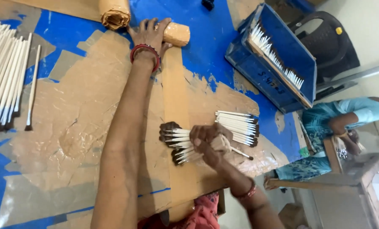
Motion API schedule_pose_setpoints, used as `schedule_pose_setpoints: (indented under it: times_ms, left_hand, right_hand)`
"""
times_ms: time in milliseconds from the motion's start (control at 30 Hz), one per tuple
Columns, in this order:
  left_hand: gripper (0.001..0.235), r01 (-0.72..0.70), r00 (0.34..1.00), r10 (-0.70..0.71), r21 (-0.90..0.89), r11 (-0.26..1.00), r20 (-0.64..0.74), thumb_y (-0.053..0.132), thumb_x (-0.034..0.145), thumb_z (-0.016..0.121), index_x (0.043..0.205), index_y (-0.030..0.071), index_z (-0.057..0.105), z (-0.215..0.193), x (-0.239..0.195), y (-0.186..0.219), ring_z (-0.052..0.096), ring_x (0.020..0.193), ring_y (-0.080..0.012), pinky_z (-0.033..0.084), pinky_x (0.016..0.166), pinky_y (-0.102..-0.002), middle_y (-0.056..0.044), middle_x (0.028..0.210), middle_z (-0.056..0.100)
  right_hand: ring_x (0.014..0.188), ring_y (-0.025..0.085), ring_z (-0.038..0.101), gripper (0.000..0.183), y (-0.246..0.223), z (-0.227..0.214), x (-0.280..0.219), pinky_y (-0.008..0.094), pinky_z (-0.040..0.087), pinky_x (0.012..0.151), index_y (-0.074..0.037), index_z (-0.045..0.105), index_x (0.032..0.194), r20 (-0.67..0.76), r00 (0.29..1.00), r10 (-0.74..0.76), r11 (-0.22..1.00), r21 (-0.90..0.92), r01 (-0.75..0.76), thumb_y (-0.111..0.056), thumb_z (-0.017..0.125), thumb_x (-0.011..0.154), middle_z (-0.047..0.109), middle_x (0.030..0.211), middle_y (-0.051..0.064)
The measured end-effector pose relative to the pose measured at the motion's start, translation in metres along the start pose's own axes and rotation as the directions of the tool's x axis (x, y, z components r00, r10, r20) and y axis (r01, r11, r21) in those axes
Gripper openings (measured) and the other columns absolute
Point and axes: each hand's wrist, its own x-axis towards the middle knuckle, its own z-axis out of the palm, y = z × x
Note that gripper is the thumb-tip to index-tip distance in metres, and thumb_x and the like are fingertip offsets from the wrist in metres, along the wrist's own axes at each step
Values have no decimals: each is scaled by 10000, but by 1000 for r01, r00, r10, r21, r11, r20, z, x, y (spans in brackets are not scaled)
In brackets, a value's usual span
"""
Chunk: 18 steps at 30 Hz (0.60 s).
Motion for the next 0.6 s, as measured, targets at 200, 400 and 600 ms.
schedule_pose_setpoints:
  times_ms: [200,400,600]
  left_hand:
    - [769,5,1000,-5,-20,1000,23,459,871,781,1522,381,378,-11,-5,3,350,1429,-306,156,1117,-756,-35,1488,504]
    - [809,-6,999,6,0,1000,42,463,842,789,1526,372,366,-7,-3,2,377,1394,-302,198,1096,-740,-37,1453,519]
    - [792,-8,1000,8,-2,1000,2,448,841,793,1517,384,384,14,9,-5,390,1400,-299,253,1080,-736,-12,1469,528]
  right_hand:
    - [705,115,650,206,31,-28,70,272,565,581,-123,549,1034,-434,879,199,927,-208,-313,16,619,898,659,868,2]
    - [553,120,651,218,27,15,188,300,566,503,-66,571,889,44,997,-62,832,-549,76,-32,787,891,632,718,27]
    - [600,79,604,237,79,24,249,261,518,520,-71,542,862,-384,864,-327,810,-584,47,-60,777,891,608,730,-3]
